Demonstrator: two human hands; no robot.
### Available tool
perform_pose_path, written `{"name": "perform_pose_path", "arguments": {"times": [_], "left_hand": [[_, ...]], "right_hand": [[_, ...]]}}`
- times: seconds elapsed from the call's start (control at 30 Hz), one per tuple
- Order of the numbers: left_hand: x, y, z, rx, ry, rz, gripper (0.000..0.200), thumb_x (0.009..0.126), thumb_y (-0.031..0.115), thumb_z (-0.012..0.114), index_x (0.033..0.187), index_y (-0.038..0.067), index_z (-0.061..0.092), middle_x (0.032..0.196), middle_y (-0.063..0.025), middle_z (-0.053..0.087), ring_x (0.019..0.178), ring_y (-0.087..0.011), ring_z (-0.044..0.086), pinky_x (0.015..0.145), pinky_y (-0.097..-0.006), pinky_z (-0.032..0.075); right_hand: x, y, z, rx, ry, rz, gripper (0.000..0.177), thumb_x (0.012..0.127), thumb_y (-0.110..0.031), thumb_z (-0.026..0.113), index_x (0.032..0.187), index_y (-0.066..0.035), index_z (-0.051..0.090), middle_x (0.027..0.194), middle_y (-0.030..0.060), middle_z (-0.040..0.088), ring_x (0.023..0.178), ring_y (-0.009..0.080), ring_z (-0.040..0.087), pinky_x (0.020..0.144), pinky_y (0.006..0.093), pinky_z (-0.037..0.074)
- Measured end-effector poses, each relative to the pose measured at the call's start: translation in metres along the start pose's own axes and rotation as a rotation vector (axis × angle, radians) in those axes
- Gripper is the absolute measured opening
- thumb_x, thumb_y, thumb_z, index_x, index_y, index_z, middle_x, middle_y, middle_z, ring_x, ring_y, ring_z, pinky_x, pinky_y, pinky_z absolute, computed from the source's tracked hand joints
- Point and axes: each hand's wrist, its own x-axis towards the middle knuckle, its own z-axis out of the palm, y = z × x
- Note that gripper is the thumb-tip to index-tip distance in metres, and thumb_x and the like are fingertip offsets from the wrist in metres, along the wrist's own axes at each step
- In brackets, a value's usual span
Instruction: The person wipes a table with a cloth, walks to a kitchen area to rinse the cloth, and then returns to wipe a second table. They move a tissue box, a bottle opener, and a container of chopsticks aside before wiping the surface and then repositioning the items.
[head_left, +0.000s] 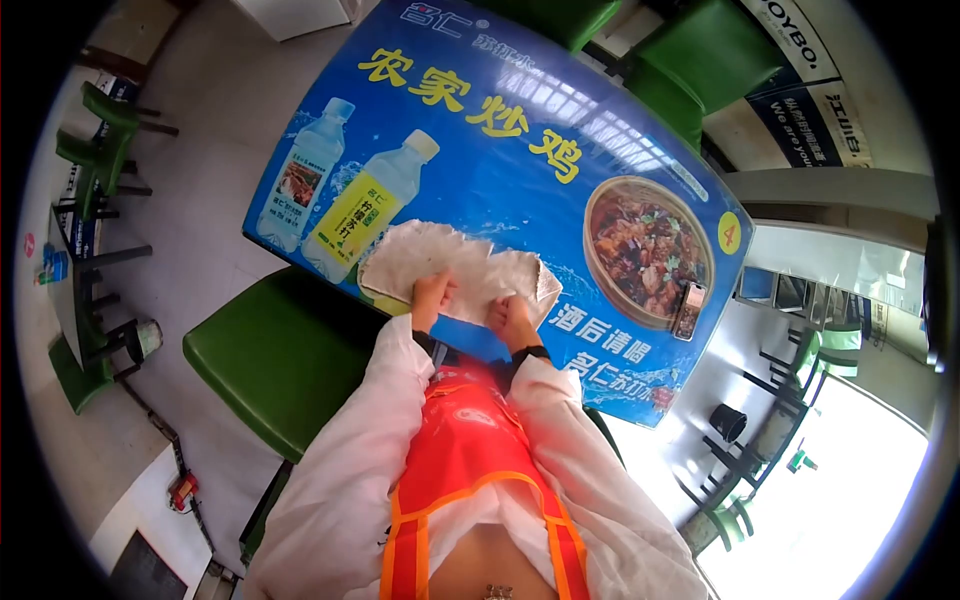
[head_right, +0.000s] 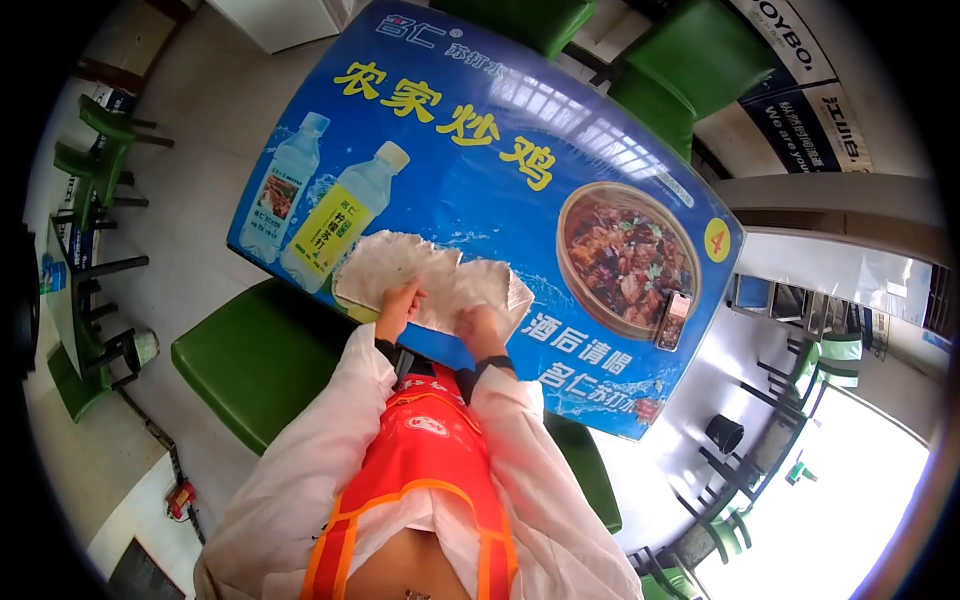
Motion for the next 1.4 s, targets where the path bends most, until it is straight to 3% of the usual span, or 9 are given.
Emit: {"name": "perform_pose_path", "arguments": {"times": [0.07, 0.17, 0.33, 0.77, 0.97, 1.03, 1.2, 1.3, 1.4], "left_hand": [[0.009, 0.017, -0.005, -0.021, -0.030, 0.006, 0.043, 0.082, 0.038, 0.059, 0.066, -0.002, 0.062, 0.055, -0.0067, 0.057, 0.042, -0.0115, 0.050, 0.039, -0.0239, 0.038], [0.015, 0.048, 0.000, 0.100, 0.052, 0.161, 0.045, 0.081, 0.038, 0.061, 0.062, -0.003, 0.061, 0.053, -0.0082, 0.056, 0.039, -0.0126, 0.049, 0.037, -0.0247, 0.038], [0.052, 0.080, 0.007, 0.103, 0.056, 0.094, 0.044, 0.080, 0.036, 0.063, 0.059, -0.003, 0.060, 0.048, -0.0081, 0.053, 0.035, -0.0136, 0.047, 0.034, -0.0258, 0.037], [0.149, 0.167, 0.038, 0.074, 0.122, 0.055, 0.047, 0.080, 0.040, 0.060, 0.056, 0.000, 0.064, 0.046, -0.0080, 0.056, 0.033, -0.0161, 0.049, 0.036, -0.0274, 0.040], [0.163, 0.207, 0.046, 0.297, 0.214, 0.086, 0.048, 0.081, 0.042, 0.056, 0.054, 0.004, 0.063, 0.046, -0.0070, 0.056, 0.035, -0.0165, 0.052, 0.039, -0.0280, 0.042], [0.167, 0.214, 0.044, 0.276, 0.170, 0.078, 0.047, 0.081, 0.041, 0.056, 0.054, 0.004, 0.063, 0.046, -0.0071, 0.056, 0.036, -0.0164, 0.053, 0.040, -0.0282, 0.043], [0.189, 0.226, 0.041, 0.301, 0.129, 0.076, 0.046, 0.081, 0.040, 0.055, 0.054, 0.002, 0.063, 0.045, -0.0080, 0.056, 0.038, -0.0167, 0.054, 0.042, -0.0283, 0.044], [0.185, 0.245, 0.044, 0.269, 0.116, 0.079, 0.038, 0.078, 0.029, 0.058, 0.058, -0.003, 0.060, 0.048, -0.0090, 0.052, 0.036, -0.0141, 0.045, 0.034, -0.0260, 0.032], [0.182, 0.262, 0.045, 0.239, 0.066, 0.083, 0.039, 0.080, 0.031, 0.056, 0.059, -0.001, 0.059, 0.049, -0.0081, 0.052, 0.037, -0.0119, 0.043, 0.034, -0.0242, 0.028]], "right_hand": [[0.005, -0.015, 0.031, -0.019, 0.144, -0.102, 0.018, 0.079, -0.012, 0.037, 0.061, -0.012, 0.040, 0.045, -0.0047, 0.022, 0.034, 0.0104, 0.019, 0.030, 0.0258, 0.013], [0.020, -0.030, 0.054, -0.053, 0.166, -0.179, 0.016, 0.080, -0.013, 0.039, 0.064, -0.011, 0.043, 0.045, -0.0032, 0.024, 0.034, 0.0109, 0.020, 0.031, 0.0260, 0.013], [0.028, -0.061, 0.115, -0.211, 0.256, -0.408, 0.017, 0.080, -0.016, 0.042, 0.064, -0.010, 0.044, 0.046, -0.0027, 0.027, 0.036, 0.0113, 0.023, 0.036, 0.0255, 0.018], [0.089, -0.152, 0.269, -0.252, 0.462, -0.506, 0.021, 0.079, -0.012, 0.042, 0.059, -0.008, 0.047, 0.047, 0.0028, 0.042, 0.036, 0.0144, 0.035, 0.034, 0.0276, 0.026], [0.104, -0.183, 0.286, -0.362, 0.372, -0.444, 0.022, 0.077, -0.012, 0.041, 0.056, -0.011, 0.046, 0.047, 0.0020, 0.043, 0.034, 0.0140, 0.033, 0.034, 0.0272, 0.025], [0.116, -0.196, 0.282, -0.346, 0.171, -0.376, 0.017, 0.076, -0.009, 0.044, 0.063, -0.001, 0.052, 0.051, 0.0104, 0.047, 0.035, 0.0219, 0.042, 0.031, 0.0320, 0.029], [0.125, -0.206, 0.296, -0.364, 0.251, -0.421, 0.018, 0.078, -0.010, 0.042, 0.067, -0.001, 0.054, 0.054, 0.0092, 0.049, 0.038, 0.0192, 0.043, 0.034, 0.0306, 0.031], [0.109, -0.207, 0.317, -0.348, 0.267, -0.423, 0.025, 0.078, -0.014, 0.039, 0.054, -0.013, 0.045, 0.046, -0.0008, 0.041, 0.034, 0.0118, 0.032, 0.035, 0.0257, 0.025], [0.114, -0.214, 0.321, -0.337, 0.246, -0.424, 0.025, 0.079, -0.014, 0.039, 0.055, -0.012, 0.046, 0.048, -0.0001, 0.043, 0.036, 0.0121, 0.033, 0.036, 0.0253, 0.027]]}}
